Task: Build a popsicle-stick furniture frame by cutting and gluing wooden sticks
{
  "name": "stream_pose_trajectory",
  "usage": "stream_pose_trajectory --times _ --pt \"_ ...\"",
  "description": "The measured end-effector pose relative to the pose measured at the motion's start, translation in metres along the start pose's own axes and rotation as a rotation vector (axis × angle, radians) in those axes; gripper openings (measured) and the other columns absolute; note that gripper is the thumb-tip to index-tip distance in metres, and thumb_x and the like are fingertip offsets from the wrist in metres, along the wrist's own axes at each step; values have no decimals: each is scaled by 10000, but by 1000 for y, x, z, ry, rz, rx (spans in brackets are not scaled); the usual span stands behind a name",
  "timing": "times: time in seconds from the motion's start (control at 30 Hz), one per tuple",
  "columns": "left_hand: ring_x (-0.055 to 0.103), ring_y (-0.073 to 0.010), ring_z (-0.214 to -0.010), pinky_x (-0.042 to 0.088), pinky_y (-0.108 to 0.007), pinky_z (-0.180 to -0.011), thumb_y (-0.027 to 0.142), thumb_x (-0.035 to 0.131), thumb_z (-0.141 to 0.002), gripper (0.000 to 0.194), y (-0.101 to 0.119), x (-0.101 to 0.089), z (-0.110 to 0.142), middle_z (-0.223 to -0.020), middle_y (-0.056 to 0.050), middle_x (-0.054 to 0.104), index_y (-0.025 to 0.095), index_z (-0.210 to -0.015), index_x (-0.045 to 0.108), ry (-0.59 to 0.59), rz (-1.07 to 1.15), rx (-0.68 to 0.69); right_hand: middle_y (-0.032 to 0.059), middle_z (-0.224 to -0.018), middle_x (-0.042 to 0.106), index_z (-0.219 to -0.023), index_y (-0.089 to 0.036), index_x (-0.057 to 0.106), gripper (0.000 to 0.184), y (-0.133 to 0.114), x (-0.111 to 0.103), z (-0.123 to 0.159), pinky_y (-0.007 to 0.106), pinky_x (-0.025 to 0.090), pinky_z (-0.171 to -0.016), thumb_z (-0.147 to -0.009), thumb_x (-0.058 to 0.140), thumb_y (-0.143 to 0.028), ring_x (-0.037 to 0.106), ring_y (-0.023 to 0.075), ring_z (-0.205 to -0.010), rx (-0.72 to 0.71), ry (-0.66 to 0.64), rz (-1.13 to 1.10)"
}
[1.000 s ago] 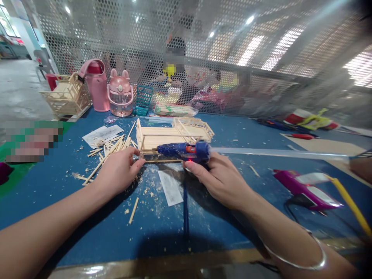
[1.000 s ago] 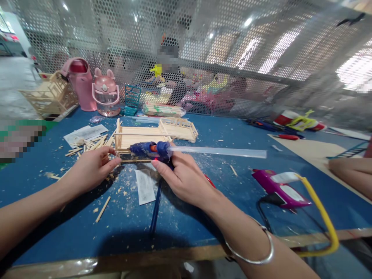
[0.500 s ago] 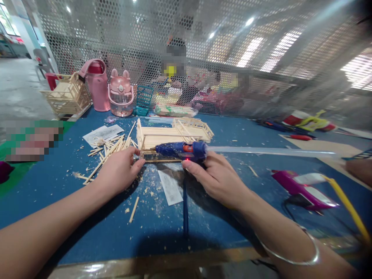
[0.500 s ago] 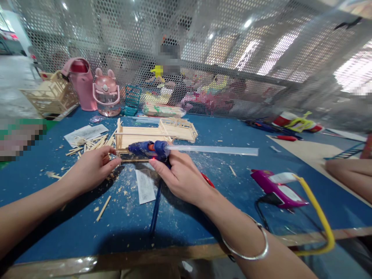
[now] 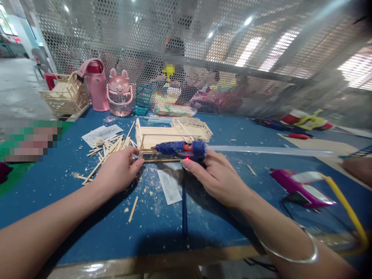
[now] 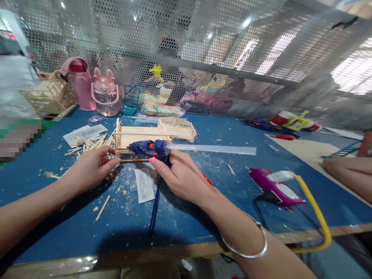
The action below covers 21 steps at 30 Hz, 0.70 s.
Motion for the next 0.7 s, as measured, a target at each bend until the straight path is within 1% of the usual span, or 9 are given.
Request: stream_pose_trajectory --times 0.13,0.2,0.33,0.47,0.6,0.7 --pt "548 -170 -570 311 -249 -502 357 465 -800 267 -1 0 0 -582 -5 586 172 -943 593 3 -3 -2 94 -894 685 -935 -158 642 358 3 -4 2 325 477 -765 -881 375 -390 619 223 -865 -4 24 34" --pt "550 -169 -575 311 -248 -503 355 469 -797 266 -2 0 0 -591 -5 589 173 -945 593 7 1 -3 92 -884 686 -926 -161 643 357 6 -5 3 327 482 -752 -878 375 -393 620 224 -859 3 35 50" --pt "546 -165 -569 314 -248 -502 356 470 -795 267 -2 -1 0 -598 -8 590 171 -943 594 14 11 0 90 -853 688 -873 -167 646 361 9 -3 4 325 488 -717 -875 376 -406 623 221 -819 22 23 70" --pt "533 -162 -557 312 -249 -507 358 466 -797 270 -2 -1 0 -589 -9 581 170 -946 589 10 9 2 95 -864 683 -864 -162 637 365 9 -1 3 321 485 -729 -880 367 -407 619 218 -829 16 10 61" --pt "518 -160 -546 307 -247 -509 358 469 -790 263 -1 0 0 -577 -2 568 176 -936 590 13 22 9 90 -785 672 -799 -168 618 369 9 -3 3 312 481 -684 -879 358 -417 615 209 -763 21 6 82" --pt "508 -158 -535 301 -247 -501 346 453 -787 266 -2 0 0 -574 -1 567 177 -939 591 5 30 0 68 -701 649 -731 -180 588 348 4 -6 6 293 471 -615 -875 368 -408 602 189 -673 -23 -46 72"
Point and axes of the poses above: each hand's wrist, its own z-axis away from the middle knuckle, its own x-axis out of the palm, y = z × x, the point moved 10 cm from there along -z, towards the middle knuckle
